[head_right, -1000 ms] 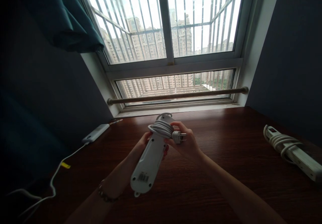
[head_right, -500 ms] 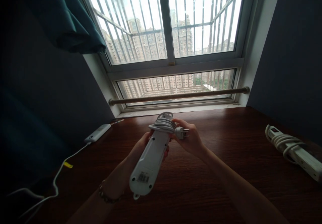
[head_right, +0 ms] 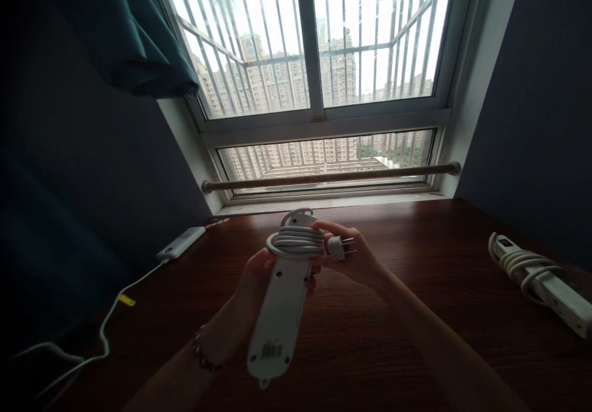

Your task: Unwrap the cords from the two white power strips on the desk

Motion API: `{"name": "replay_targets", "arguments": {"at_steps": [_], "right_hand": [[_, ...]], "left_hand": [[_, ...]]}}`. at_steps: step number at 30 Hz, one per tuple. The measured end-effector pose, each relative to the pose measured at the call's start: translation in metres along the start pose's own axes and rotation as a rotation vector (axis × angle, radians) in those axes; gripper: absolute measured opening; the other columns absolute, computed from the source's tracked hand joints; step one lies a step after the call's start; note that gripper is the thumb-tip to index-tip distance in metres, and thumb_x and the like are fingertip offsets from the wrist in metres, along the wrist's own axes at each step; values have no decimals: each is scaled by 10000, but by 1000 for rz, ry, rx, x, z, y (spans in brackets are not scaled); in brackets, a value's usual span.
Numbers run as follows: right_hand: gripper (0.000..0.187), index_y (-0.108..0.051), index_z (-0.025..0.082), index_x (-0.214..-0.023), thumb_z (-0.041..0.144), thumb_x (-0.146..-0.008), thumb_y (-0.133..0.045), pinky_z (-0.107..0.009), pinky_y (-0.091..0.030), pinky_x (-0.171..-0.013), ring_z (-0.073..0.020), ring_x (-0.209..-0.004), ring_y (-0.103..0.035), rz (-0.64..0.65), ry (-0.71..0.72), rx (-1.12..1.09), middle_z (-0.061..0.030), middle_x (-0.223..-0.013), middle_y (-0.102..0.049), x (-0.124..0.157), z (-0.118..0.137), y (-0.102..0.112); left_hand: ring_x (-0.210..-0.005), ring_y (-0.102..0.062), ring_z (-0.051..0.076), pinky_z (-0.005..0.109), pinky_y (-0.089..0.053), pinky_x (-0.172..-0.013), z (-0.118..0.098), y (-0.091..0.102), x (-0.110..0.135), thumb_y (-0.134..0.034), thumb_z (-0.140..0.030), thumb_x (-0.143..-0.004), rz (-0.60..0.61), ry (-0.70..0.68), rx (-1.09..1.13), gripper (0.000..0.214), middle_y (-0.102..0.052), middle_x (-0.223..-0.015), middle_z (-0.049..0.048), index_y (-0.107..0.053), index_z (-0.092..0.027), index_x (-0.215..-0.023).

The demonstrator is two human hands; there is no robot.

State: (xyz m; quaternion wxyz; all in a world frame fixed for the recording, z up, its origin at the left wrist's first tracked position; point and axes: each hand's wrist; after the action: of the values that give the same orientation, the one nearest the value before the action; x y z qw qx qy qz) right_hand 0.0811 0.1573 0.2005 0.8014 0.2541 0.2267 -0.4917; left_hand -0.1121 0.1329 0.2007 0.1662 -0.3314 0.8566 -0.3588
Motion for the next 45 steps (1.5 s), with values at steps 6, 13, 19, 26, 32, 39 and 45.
{"name": "replay_targets", "arguments": {"at_steps": [6,13,19,26,32,39,45], "right_hand": [[494,-519,134,-1155,230,-712,-717,-201,-365,-494,-79,-525,-401,-17,-13,128,26,-653,-482,4,-1,0],[494,-596,140,-1093,265,-645,-763,-189,-371,-500,-74,-516,-414,-154,93,399,27,-660,-516,4,1,1],[457,-606,129,-1001,277,-603,-773,-196,-347,-460,-72,-491,-373,-210,0,292,35,-630,-474,2,-2,2],[384,-612,126,-913,247,-578,-755,-169,-270,-393,-54,-459,-299,-225,-125,132,62,-544,-356,-2,2,-3],[408,-573,117,-961,251,-613,-740,-162,-264,-387,-46,-448,-305,-126,-143,56,65,-551,-366,1,-2,-2],[459,-563,117,-1014,242,-616,-755,-186,-309,-432,-58,-476,-351,-125,-56,202,52,-596,-430,4,-7,-1],[407,-611,110,-945,165,-568,-752,-182,-273,-424,-57,-478,-295,-228,-200,40,70,-539,-341,-1,-8,8]], "left_hand": [[-653,-545,193,320,-372,-656,-1,8,-5,-528,-526,-710,26,80,-10,571,-584,-841,111,-578,-50,-1020],[-591,-511,156,292,-353,-621,-1,7,-10,-561,-564,-647,76,191,32,569,-559,-749,74,-586,-71,-928],[-561,-525,166,292,-353,-586,-2,10,-10,-451,-617,-724,55,254,-34,543,-553,-705,63,-578,-131,-930],[-690,-584,224,319,-392,-666,-4,7,-4,-388,-490,-818,7,138,-79,542,-609,-817,140,-572,-49,-1074],[-826,-578,269,346,-390,-759,-1,7,-5,-418,-410,-766,23,58,-25,566,-600,-996,203,-560,24,-1101],[-569,-466,134,287,-369,-636,-4,20,-17,-536,-522,-642,118,222,64,570,-526,-745,61,-575,-62,-978],[-524,-457,130,245,-308,-561,-2,18,-10,-393,-741,-710,95,368,-15,708,-515,-701,57,-528,-137,-1055]]}}
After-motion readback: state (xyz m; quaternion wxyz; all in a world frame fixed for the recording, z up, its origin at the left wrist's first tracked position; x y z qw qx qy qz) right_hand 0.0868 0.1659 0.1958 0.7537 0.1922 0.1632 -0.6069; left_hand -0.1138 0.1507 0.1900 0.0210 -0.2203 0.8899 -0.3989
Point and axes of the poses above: each hand's wrist, its own x-axis away from the middle knuckle, its own y-axis out of the back of the hand, z = x × y
